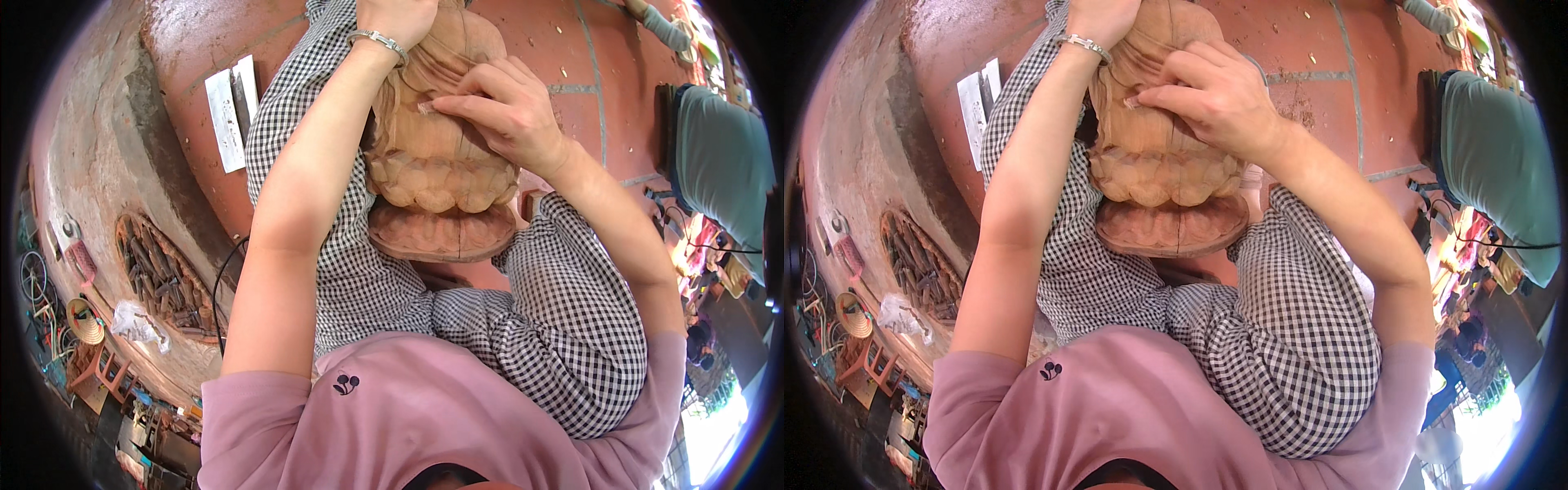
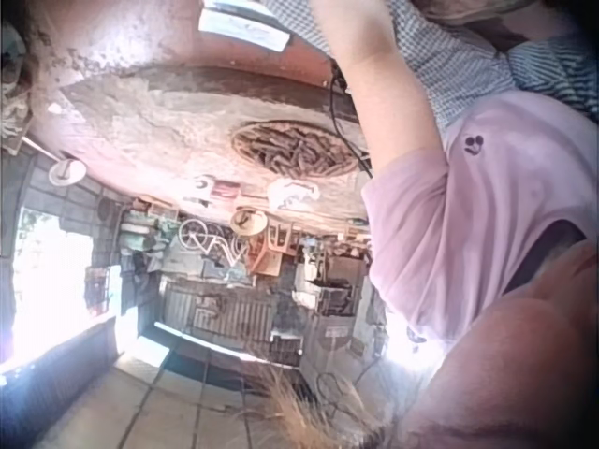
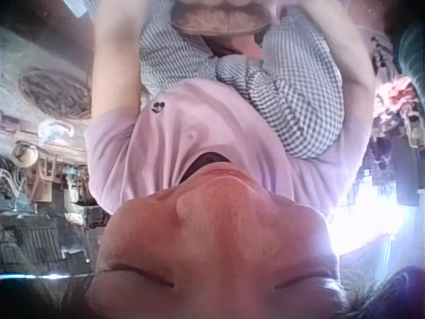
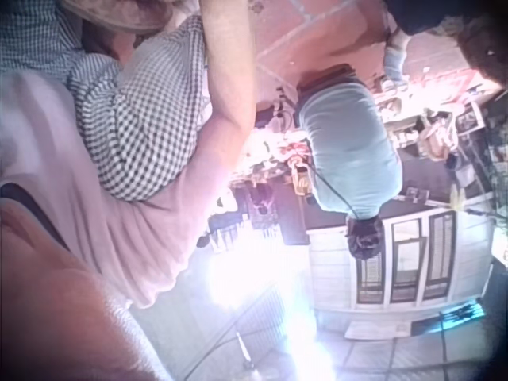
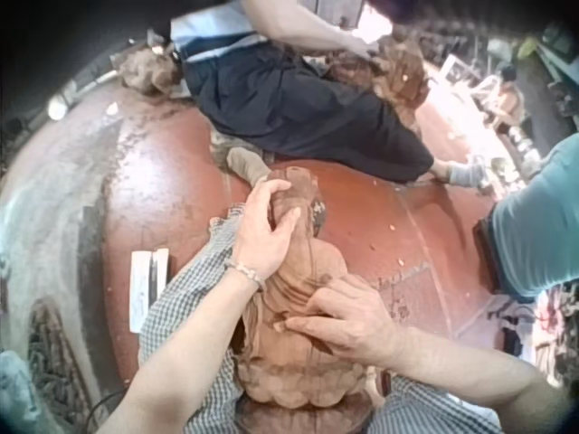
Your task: The person sits on the floor and carves a wooden sculpture of a figure using a small carving tool. They hold the wood on their lap and use both hands to shape the details of the figure's body and clothing.
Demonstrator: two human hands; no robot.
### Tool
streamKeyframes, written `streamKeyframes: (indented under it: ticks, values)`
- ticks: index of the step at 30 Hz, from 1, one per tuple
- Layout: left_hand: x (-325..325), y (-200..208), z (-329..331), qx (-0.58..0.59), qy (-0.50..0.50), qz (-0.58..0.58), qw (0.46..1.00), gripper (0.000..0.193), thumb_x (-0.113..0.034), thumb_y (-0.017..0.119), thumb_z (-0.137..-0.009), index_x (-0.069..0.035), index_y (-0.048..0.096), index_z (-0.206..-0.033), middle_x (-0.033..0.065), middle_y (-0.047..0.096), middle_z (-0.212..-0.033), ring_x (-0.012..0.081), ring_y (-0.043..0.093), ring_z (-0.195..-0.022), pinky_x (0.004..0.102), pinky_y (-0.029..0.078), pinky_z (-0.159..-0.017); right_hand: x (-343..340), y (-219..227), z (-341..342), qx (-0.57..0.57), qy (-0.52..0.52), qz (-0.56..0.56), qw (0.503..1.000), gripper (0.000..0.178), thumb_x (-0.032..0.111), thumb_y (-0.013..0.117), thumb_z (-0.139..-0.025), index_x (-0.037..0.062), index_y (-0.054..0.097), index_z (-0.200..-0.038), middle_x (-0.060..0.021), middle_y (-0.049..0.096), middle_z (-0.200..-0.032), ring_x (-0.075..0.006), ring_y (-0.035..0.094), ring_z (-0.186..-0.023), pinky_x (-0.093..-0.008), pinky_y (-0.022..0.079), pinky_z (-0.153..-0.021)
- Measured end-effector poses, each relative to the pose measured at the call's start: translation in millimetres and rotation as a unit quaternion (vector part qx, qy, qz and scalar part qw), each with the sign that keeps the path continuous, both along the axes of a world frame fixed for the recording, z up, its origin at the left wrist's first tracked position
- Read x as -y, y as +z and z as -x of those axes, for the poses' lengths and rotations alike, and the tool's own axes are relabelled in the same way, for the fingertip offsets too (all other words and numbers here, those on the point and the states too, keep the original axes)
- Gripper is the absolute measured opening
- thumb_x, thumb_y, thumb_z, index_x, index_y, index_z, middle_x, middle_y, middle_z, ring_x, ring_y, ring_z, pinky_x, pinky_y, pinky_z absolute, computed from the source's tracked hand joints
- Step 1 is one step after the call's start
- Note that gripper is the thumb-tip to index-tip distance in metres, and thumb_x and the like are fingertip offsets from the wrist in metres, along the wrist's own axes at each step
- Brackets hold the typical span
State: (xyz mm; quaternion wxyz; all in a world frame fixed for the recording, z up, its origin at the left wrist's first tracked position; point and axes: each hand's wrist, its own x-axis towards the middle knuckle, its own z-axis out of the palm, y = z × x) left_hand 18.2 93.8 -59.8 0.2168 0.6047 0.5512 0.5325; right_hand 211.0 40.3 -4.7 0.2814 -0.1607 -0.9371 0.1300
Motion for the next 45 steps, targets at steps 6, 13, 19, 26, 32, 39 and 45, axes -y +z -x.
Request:
streamKeyframes:
  ticks: [6, 13, 19, 26, 32, 39, 45]
  values:
    - [3, -6, -1, -0.051, 0.060, -0.056, 0.995, 0.039, -0.012, 0.067, -0.086, -0.005, 0.055, -0.122, 0.0223, 0.055, -0.131, 0.0391, 0.047, -0.130, 0.0429, 0.038, -0.109, 25, 19, -50, 0.069, -0.058, 0.042, 0.995, 0.029, 0.009, 0.076, -0.065, 0.0131, 0.076, -0.094, 0.0000, 0.061, -0.079, -0.0193, 0.057, -0.072, -0.0316, 0.044, -0.063]
    - [1, -3, -2, -0.039, 0.041, -0.044, 0.997, 0.039, -0.012, 0.067, -0.086, -0.005, 0.055, -0.122, 0.0223, 0.054, -0.132, 0.0392, 0.046, -0.132, 0.0427, 0.037, -0.110, 15, 7, -34, 0.049, -0.116, 0.084, 0.988, 0.023, 0.007, 0.075, -0.070, 0.0129, 0.076, -0.093, -0.0008, 0.062, -0.080, -0.0198, 0.058, -0.075, -0.0324, 0.045, -0.063]
    - [2, -3, 1, -0.059, 0.045, -0.051, 0.996, 0.040, -0.011, 0.068, -0.085, -0.005, 0.055, -0.122, 0.0207, 0.056, -0.128, 0.0381, 0.048, -0.129, 0.0424, 0.039, -0.108, 19, 5, -20, 0.019, -0.088, 0.040, 0.995, 0.023, 0.007, 0.075, -0.069, 0.0122, 0.075, -0.091, 0.0002, 0.060, -0.079, -0.0195, 0.058, -0.073, -0.0325, 0.045, -0.063]
    - [-1, -9, 2, 0.033, 0.035, -0.001, 0.999, 0.046, -0.010, 0.073, -0.083, -0.004, 0.055, -0.125, 0.0188, 0.059, -0.126, 0.0316, 0.054, -0.123, 0.0395, 0.044, -0.103, 14, 4, -9, 0.014, -0.065, 0.034, 0.997, 0.027, 0.006, 0.075, -0.067, 0.0115, 0.076, -0.094, 0.0001, 0.061, -0.079, -0.0208, 0.057, -0.072, -0.0324, 0.047, -0.063]
    - [-9, -32, 11, 0.230, 0.055, 0.058, 0.970, 0.060, -0.013, 0.078, -0.083, 0.001, 0.050, -0.134, 0.0170, 0.061, -0.125, 0.0241, 0.060, -0.114, 0.0348, 0.049, -0.098, 14, 0, -19, 0.017, -0.112, 0.072, 0.991, 0.026, 0.007, 0.075, -0.067, 0.0108, 0.075, -0.093, -0.0020, 0.060, -0.079, -0.0231, 0.057, -0.073, -0.0332, 0.049, -0.064]
    - [-18, -41, 5, 0.372, -0.013, 0.070, 0.926, 0.056, -0.009, 0.076, -0.085, 0.003, 0.045, -0.131, 0.0160, 0.061, -0.122, 0.0219, 0.060, -0.111, 0.0330, 0.051, -0.095, 6, 9, 21, 0.041, -0.102, 0.042, 0.993, 0.022, 0.012, 0.072, -0.074, 0.0136, 0.074, -0.095, -0.0027, 0.055, -0.078, -0.0235, 0.058, -0.073, -0.0350, 0.049, -0.062]
    - [-16, -37, 3, 0.379, -0.006, 0.102, 0.920, 0.057, -0.009, 0.076, -0.086, 0.003, 0.042, -0.130, 0.0156, 0.061, -0.119, 0.0210, 0.061, -0.108, 0.0329, 0.053, -0.093, 12, 10, 6, 0.040, -0.115, 0.056, 0.991, 0.022, 0.011, 0.071, -0.075, 0.0121, 0.074, -0.097, -0.0046, 0.055, -0.078, -0.0246, 0.059, -0.073, -0.0363, 0.049, -0.062]
